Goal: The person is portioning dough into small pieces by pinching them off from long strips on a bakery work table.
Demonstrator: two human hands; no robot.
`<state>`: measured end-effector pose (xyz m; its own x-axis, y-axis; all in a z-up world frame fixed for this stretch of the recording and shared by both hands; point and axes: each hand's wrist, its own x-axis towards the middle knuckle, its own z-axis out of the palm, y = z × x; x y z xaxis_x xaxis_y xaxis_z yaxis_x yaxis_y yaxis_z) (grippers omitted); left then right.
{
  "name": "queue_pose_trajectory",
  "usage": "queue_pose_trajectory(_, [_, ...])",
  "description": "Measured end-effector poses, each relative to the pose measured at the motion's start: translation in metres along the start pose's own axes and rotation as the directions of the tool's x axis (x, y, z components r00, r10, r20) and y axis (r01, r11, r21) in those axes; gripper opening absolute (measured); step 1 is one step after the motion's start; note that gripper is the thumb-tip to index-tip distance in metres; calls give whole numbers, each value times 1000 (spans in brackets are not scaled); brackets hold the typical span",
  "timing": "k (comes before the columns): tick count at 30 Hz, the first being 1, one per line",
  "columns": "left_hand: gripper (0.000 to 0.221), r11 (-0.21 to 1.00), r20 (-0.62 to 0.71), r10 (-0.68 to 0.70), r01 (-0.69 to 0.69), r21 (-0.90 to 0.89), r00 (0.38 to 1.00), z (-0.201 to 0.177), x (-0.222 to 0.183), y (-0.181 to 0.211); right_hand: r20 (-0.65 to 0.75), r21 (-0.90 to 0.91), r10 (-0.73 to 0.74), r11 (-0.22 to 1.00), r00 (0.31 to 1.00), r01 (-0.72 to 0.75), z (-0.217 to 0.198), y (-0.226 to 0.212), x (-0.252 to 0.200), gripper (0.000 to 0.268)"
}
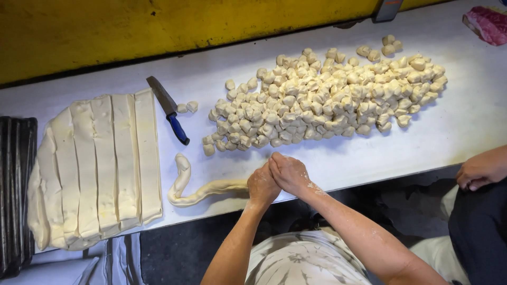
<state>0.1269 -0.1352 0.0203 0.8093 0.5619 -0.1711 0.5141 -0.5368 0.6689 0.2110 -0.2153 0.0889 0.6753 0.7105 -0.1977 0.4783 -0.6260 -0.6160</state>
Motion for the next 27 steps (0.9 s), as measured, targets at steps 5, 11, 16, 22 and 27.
queue_pose_trajectory(5, [15, 972, 128, -29, -2, 234, 991, -4, 32, -8, -12, 71, -27, 997, 1000, 28, -7, 2, 21, 34])
queue_pose_trajectory(11, [35, 954, 233, -158, 88, 285, 960, -10, 77, -20, 452, 228, 12, 965, 892, -129, -3, 13, 3, 42])
queue_pose_trajectory(16, [61, 920, 326, -391, 376, 110, 861, -117, 28, 90, 335, 331, -382, 904, 861, 271, -80, -90, -62, 24])
queue_pose_trajectory(22, [33, 999, -42, 16, -14, 36, 999, -43, -3, 6, -208, 203, -470, 837, 858, 507, -33, -47, 31, 35])
queue_pose_trajectory(27, [33, 981, -67, 179, -173, 91, 981, -32, -6, -38, -94, 105, -6, 994, 996, 16, 15, -5, 7, 31])
